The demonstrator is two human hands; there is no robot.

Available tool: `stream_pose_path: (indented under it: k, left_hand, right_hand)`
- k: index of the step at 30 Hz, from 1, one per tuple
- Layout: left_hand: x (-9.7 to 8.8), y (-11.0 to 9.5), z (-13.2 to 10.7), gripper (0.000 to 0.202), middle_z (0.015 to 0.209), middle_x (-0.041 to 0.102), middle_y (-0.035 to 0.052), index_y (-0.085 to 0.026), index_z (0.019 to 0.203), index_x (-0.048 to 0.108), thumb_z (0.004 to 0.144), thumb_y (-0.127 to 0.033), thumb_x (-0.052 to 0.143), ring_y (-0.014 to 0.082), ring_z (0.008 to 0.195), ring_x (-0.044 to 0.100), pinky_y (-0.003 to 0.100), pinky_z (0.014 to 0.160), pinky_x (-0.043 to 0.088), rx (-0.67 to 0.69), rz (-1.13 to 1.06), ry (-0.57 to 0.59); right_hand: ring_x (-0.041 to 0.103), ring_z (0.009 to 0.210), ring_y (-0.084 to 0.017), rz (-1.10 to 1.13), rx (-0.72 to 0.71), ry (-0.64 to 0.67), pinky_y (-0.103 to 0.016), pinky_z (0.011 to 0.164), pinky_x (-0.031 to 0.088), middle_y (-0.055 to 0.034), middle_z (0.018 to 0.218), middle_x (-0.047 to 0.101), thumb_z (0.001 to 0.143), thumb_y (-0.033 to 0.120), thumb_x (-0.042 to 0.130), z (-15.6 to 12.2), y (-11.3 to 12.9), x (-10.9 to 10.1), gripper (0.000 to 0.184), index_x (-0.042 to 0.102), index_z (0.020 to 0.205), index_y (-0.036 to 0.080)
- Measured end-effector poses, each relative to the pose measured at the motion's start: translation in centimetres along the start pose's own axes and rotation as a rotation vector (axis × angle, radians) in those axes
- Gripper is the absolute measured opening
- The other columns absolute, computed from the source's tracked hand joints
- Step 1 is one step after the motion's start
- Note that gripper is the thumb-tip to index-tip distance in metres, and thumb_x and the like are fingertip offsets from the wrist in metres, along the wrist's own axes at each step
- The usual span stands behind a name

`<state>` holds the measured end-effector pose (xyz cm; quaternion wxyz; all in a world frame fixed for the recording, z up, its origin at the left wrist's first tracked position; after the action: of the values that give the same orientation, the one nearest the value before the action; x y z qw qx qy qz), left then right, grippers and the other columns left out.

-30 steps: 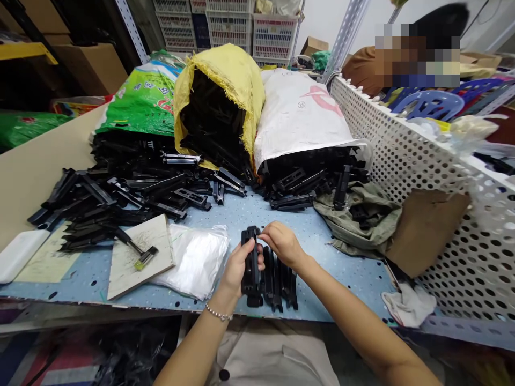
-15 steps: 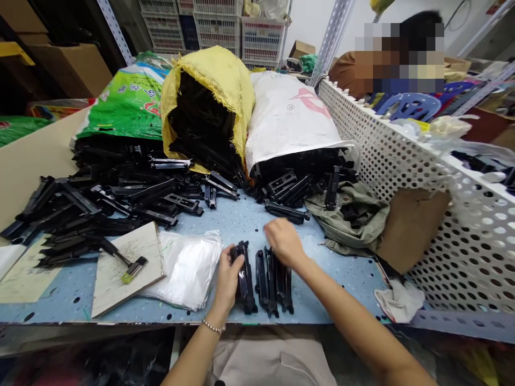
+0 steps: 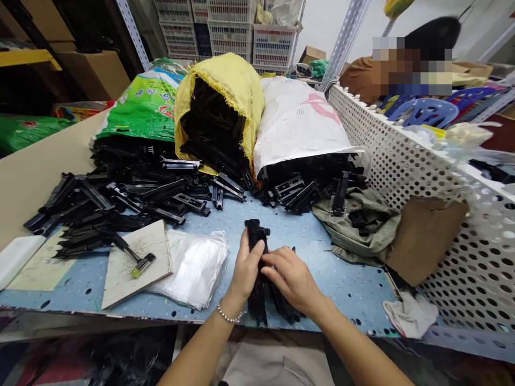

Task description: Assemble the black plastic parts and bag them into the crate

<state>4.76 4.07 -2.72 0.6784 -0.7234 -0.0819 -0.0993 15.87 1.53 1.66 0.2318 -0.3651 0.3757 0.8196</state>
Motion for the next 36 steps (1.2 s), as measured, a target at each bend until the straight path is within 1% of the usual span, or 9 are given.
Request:
stream_pose_path:
  k: [3,7,12,19,23,26,29,33,36]
  left_hand:
    - [0.0,-0.9,-0.8,0.056,0.127,0.057,0.0071,-0.024,0.135,0.043,0.085,-0.045,0.058,0.0232,0.112,0.058,0.034,0.094,0.048,-0.092,-0.036,0.051]
    - [-0.2,-1.0,-2.1,0.054,0.112,0.063,0.0066,-0.025,0.133,0.041,0.087,-0.049,0.054,0.0171,0.078,0.065,0.029,0.068,0.054,-0.213,-0.107,0.073]
    - [-1.5,-2.1,-1.4,0.05,0.113,0.06,0.0063,-0.023,0.129,0.045,0.085,-0.045,0.058,0.0176,0.09,0.062,0.027,0.074,0.053,-0.078,-0.023,-0.014]
    - [-3.3,-1.0,-0.2,0.05,0.093,0.058,0.0012,-0.025,0.127,0.04,0.085,-0.05,0.054,0.0119,0.066,0.06,0.026,0.062,0.053,-0.093,0.009,-0.154]
    - [-3.3,-1.1,-1.1,0.049,0.096,0.058,0.0029,-0.023,0.13,0.038,0.088,-0.044,0.053,0.0147,0.078,0.06,0.03,0.075,0.051,0.033,0.195,-0.156]
    - [-3.1,-1.8,-2.0,0.047,0.11,0.057,0.0067,-0.023,0.13,0.039,0.089,-0.042,0.052,0.0186,0.096,0.059,0.032,0.085,0.049,0.07,0.228,-0.11]
    - [-2.9,-2.4,-2.4,0.046,0.11,0.058,0.0058,-0.024,0.127,0.041,0.088,-0.045,0.053,0.018,0.09,0.061,0.03,0.076,0.051,-0.027,0.146,-0.041]
    - [-2.7,-2.4,-2.8,0.049,0.078,0.062,-0.0007,-0.023,0.122,0.042,0.085,-0.053,0.052,0.0134,0.057,0.059,0.024,0.052,0.048,-0.315,0.045,0.073]
    - [-2.5,-2.4,-3.0,0.054,0.06,0.058,-0.0039,-0.021,0.123,0.042,0.085,-0.058,0.048,0.0129,0.047,0.056,0.022,0.044,0.043,-0.431,0.04,0.119]
  right_hand:
    - [0.057,0.087,-0.022,-0.029,-0.039,-0.104,-0.036,0.074,0.049,-0.0103,0.098,0.06,0.095,0.031,0.045,1.3,-1.2,-0.8,0.022,0.051,0.114,0.02]
    - [0.054,0.076,-0.02,-0.079,-0.153,-0.024,-0.031,0.065,0.045,-0.0072,0.081,0.057,0.097,0.032,0.041,2.9,-3.1,0.7,0.018,0.053,0.092,0.02]
    - [0.05,0.063,-0.015,0.229,0.055,0.035,-0.027,0.06,0.042,-0.0009,0.07,0.052,0.099,0.031,0.031,1.8,-2.9,2.1,0.027,0.047,0.079,0.022]
    - [0.058,0.074,-0.017,0.442,0.182,0.116,-0.03,0.067,0.047,-0.0043,0.083,0.061,0.091,0.034,0.053,-3.7,0.3,4.9,0.013,0.052,0.094,0.021]
    - [0.058,0.058,-0.012,0.517,0.35,0.298,-0.023,0.055,0.046,0.0022,0.066,0.06,0.094,0.034,0.049,-2.9,-0.6,5.9,0.018,0.052,0.082,0.021]
    - [0.062,0.072,-0.015,0.261,0.195,0.187,-0.028,0.065,0.05,-0.004,0.086,0.066,0.095,0.034,0.046,0.4,-1.2,3.0,0.016,0.055,0.098,0.021]
    - [0.061,0.087,-0.02,-0.078,-0.122,0.085,-0.033,0.072,0.05,-0.012,0.108,0.062,0.096,0.029,0.045,3.3,-0.5,0.4,0.026,0.049,0.119,0.018]
    - [0.058,0.077,-0.02,-0.318,-0.547,0.197,-0.032,0.065,0.045,-0.0092,0.09,0.064,0.097,0.021,0.041,4.1,0.7,0.1,0.022,0.054,0.113,0.014]
    - [0.054,0.068,-0.018,-0.367,-0.67,0.225,-0.03,0.06,0.041,-0.0063,0.078,0.061,0.098,0.025,0.04,4.1,0.6,-0.1,0.021,0.057,0.104,0.014]
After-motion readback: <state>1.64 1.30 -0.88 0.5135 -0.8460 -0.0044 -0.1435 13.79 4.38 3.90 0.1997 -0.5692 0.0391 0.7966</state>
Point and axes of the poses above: each hand's wrist, its own z-axis towards the middle knuckle, its own x-axis out of the palm, y = z × x, the point moved 6 cm from there along z, towards the middle knuckle
